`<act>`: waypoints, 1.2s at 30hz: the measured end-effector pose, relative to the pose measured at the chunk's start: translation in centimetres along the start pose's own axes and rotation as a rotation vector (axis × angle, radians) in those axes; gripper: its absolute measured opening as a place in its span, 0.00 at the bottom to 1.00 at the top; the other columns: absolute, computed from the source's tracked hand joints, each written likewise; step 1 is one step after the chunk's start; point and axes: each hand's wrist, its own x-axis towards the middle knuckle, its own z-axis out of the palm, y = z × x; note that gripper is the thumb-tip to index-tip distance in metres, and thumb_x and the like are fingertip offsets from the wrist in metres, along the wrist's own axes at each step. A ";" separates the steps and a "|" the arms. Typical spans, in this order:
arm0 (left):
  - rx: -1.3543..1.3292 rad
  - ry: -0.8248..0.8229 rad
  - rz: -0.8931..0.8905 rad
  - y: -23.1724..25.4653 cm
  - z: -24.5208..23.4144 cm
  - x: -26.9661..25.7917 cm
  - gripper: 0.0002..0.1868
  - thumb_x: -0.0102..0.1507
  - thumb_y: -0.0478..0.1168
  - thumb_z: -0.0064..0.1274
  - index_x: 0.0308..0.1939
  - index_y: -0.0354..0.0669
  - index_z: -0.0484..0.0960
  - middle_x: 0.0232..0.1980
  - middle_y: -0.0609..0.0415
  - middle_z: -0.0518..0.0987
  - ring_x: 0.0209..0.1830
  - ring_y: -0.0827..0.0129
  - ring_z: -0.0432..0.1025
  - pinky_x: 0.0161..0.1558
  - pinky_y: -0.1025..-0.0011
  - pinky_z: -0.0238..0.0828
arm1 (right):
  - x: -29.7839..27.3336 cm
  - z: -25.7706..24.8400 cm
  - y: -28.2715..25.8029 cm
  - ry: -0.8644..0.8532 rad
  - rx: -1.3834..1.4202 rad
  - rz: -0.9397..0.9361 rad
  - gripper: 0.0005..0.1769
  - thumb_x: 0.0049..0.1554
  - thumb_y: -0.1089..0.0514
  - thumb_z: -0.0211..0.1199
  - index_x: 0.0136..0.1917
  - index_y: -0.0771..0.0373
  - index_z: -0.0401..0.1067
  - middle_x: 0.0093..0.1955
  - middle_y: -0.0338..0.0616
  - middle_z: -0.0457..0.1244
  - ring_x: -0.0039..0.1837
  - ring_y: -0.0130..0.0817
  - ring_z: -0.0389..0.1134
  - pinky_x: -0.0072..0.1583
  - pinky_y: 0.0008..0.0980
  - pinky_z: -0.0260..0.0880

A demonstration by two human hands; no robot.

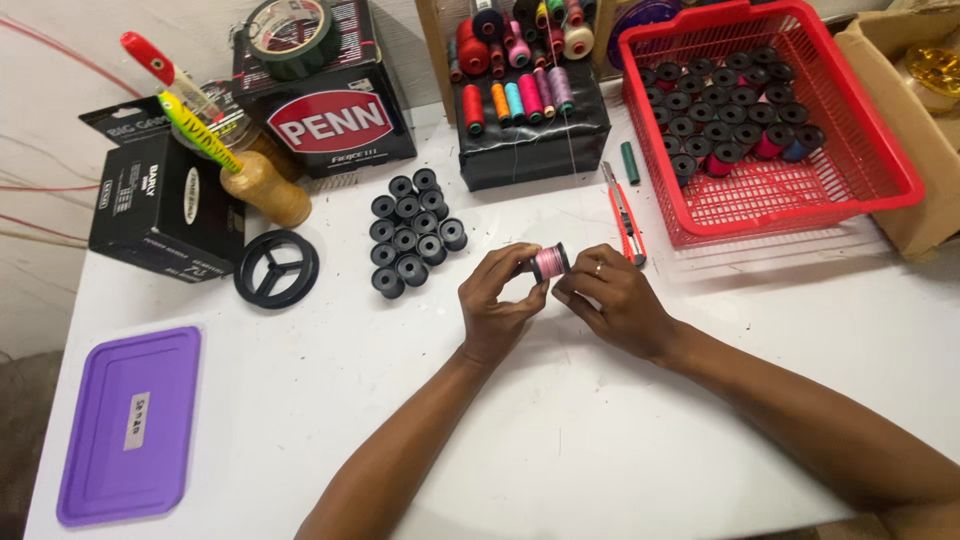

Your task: The person winds pink fishing line onto a small black spool by hand. They hold the spool in their left hand and wrap the line around it with their right hand, repeating the motion continuously.

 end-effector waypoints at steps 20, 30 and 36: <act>-0.066 -0.080 -0.004 0.6 0.6 -0.8 0.15 0.50 0.27 0.60 0.40 0.30 0.79 0.41 0.43 0.78 0.41 0.57 0.75 0.39 0.70 0.77 | 4.2 -4.3 -0.3 0.078 -0.031 -0.199 0.03 0.51 0.65 0.63 0.37 0.61 0.70 0.34 0.41 0.63 0.42 0.40 0.63 0.48 0.36 0.64; -0.140 -0.094 -0.034 0.5 0.6 -0.8 0.15 0.51 0.26 0.59 0.42 0.29 0.77 0.42 0.41 0.77 0.40 0.59 0.74 0.39 0.68 0.77 | 2.9 -2.8 1.5 -0.198 0.546 0.387 0.05 0.56 0.62 0.56 0.42 0.63 0.72 0.34 0.45 0.63 0.42 0.33 0.59 0.47 0.33 0.61; -0.161 -0.027 -0.153 -0.2 0.7 -1.2 0.16 0.52 0.30 0.60 0.44 0.31 0.77 0.44 0.44 0.77 0.41 0.63 0.74 0.40 0.72 0.77 | 1.0 -0.6 1.7 -0.173 0.635 0.555 0.06 0.56 0.62 0.56 0.46 0.62 0.73 0.39 0.43 0.65 0.48 0.31 0.62 0.51 0.31 0.63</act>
